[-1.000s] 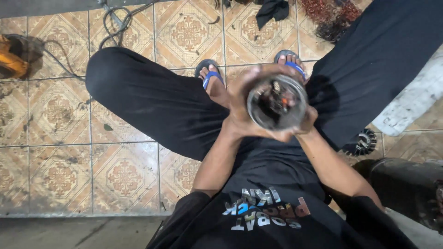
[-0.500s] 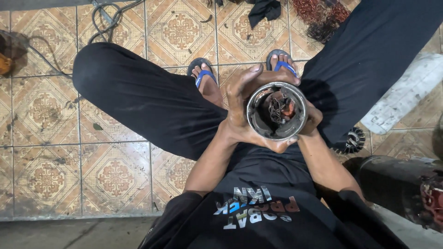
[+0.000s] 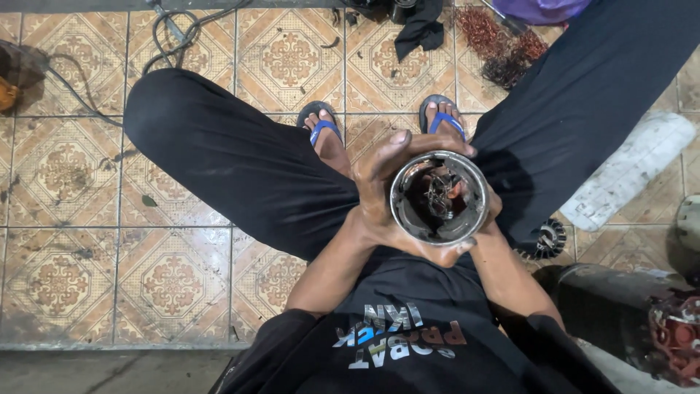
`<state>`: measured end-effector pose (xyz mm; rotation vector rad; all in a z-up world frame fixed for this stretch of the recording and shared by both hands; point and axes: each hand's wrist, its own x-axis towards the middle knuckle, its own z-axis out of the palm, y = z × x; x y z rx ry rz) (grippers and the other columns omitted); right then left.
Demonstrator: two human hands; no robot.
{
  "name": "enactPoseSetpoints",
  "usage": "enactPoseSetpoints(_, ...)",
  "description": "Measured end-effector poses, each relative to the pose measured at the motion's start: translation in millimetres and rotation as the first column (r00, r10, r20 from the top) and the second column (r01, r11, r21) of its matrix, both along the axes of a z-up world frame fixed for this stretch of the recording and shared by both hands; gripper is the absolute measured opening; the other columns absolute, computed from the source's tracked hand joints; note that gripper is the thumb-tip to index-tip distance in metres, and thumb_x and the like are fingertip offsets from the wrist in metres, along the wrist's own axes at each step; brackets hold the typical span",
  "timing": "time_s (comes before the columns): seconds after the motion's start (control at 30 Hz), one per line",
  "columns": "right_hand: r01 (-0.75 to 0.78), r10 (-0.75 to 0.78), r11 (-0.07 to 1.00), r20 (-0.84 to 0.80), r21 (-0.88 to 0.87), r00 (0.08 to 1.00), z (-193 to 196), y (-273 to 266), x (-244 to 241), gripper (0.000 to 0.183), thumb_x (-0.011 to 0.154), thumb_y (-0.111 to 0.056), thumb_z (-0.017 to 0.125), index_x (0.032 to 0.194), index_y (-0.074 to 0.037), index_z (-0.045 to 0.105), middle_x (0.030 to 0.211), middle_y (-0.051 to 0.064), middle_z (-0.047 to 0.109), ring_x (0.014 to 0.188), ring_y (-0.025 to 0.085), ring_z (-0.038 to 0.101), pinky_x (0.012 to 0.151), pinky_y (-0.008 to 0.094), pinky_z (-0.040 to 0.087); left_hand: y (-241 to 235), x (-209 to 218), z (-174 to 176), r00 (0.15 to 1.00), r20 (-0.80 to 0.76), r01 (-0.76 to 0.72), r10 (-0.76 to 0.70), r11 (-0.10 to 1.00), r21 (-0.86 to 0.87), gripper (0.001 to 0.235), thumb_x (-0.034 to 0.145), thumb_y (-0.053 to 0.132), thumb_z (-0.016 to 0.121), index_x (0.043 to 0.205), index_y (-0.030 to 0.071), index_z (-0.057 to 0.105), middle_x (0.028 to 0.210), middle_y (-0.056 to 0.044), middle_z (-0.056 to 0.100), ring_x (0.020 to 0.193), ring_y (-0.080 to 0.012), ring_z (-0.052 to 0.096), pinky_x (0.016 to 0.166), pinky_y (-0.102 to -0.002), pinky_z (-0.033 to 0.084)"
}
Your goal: The person sits on the floor and uses orange-handled pliers to scrape and pull debris from the inside of a dark metal cylinder. The person repeatedly rotates the cylinder and uses the pliers to remove material from the interior surface.
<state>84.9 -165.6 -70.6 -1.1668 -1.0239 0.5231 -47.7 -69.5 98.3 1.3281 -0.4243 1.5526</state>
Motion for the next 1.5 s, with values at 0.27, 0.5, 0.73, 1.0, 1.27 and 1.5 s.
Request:
enactPoseSetpoints(0.27,0.078,-0.077,0.997,0.249,0.009,0.965,39,5,-12,0.024,0.099,-0.004,0.061,0.079,-0.002,0.048,0.075,0.009,0.043,0.066,0.021,0.041,0.064,0.036,0.035,3,-5,-3,0.998,-0.068,-0.014,0.009,0.996,-0.085,0.116,0.063,0.019,0.102,0.150,-0.008,0.029,0.121,-0.035,0.063,0.110,-0.0456,0.069,0.097,-0.053,0.057)
enactPoseSetpoints(0.5,0.170,-0.168,0.985,0.434,0.035,0.885,49,8,-18,0.022,0.099,-0.002,0.062,0.080,-0.001,0.050,0.076,0.009,0.044,0.066,0.020,0.042,0.062,0.035,0.035,7,-13,8,0.946,-0.275,-0.200,0.173,0.977,-0.071,0.105,0.076,0.038,0.091,0.152,0.004,0.026,0.132,-0.020,0.060,0.120,-0.0319,0.071,0.109,-0.047,0.066)
enactPoseSetpoints(0.73,-0.197,0.191,0.980,-0.269,0.006,0.944,114,44,-38,0.017,0.102,-0.019,0.059,0.103,-0.003,0.055,0.100,0.011,0.055,0.090,0.028,0.054,0.068,0.038,0.043,68,-2,55,0.829,-0.558,-0.302,-0.035,0.812,-0.499,0.078,0.080,0.035,0.081,0.142,0.011,0.041,0.128,-0.011,0.059,0.119,-0.0175,0.062,0.109,-0.032,0.055)
enactPoseSetpoints(1.0,-0.570,0.378,0.812,-0.856,0.124,0.353,181,109,-49,0.025,0.100,-0.041,0.053,0.100,-0.016,0.056,0.088,0.001,0.046,0.069,0.010,0.042,0.053,0.020,0.034,198,33,-27,0.787,-0.271,0.014,-0.555,0.455,-0.890,0.033,0.068,0.036,0.083,0.086,0.015,0.064,0.076,-0.002,0.068,0.072,-0.0183,0.065,0.064,-0.040,0.056)
enactPoseSetpoints(1.27,-0.130,0.073,0.916,-0.161,-0.380,0.984,115,133,-46,0.026,0.111,-0.032,0.036,0.105,-0.009,0.045,0.084,0.005,0.052,0.072,0.011,0.051,0.060,0.024,0.049,190,57,-46,0.822,-0.555,-0.378,-0.130,0.605,-0.701,0.054,0.066,0.028,0.089,0.112,0.005,0.074,0.103,-0.014,0.082,0.090,-0.0233,0.078,0.079,-0.037,0.064)
enactPoseSetpoints(1.5,0.463,0.008,0.816,0.806,-0.348,0.592,119,118,-56,0.024,0.108,-0.025,0.047,0.115,-0.003,0.046,0.107,0.023,0.061,0.081,0.047,0.068,0.062,0.066,0.050,177,45,-17,0.753,-0.585,-0.492,-0.301,0.333,-0.805,0.074,0.056,0.038,0.074,0.117,-0.003,0.064,0.095,-0.018,0.074,0.077,-0.0263,0.069,0.060,-0.039,0.053)
